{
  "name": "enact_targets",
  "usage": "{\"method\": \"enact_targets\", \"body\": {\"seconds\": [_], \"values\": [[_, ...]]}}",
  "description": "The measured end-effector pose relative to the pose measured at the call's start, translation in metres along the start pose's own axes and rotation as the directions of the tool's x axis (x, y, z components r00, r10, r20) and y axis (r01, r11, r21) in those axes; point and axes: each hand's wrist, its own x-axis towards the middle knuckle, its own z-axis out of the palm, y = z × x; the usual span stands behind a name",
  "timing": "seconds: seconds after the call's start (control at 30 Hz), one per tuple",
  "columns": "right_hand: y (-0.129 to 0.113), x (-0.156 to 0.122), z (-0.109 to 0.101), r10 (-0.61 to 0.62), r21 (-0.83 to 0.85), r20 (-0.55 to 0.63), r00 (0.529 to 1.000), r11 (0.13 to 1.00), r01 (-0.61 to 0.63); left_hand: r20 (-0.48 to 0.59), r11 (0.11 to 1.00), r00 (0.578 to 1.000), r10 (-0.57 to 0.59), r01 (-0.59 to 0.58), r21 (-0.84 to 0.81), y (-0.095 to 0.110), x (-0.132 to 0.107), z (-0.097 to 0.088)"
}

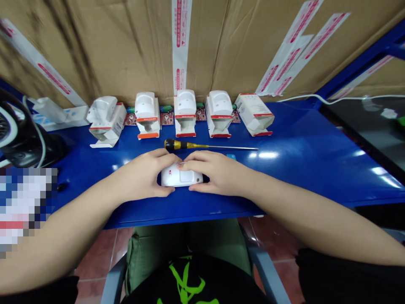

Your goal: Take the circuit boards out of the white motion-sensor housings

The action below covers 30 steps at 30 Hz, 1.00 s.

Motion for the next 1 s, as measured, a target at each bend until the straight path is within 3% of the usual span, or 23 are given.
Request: {"method": "enact_targets", "body": {"seconds": [1.0], "values": [[0.0031, -0.0008, 0.0007, -0.024, 0.011, -0.03, 0.999, 1.0, 0.024, -0.014, 0.996, 0.999, -0.049, 0.05, 0.077, 0.0014, 0.0013, 0.0018]]}}
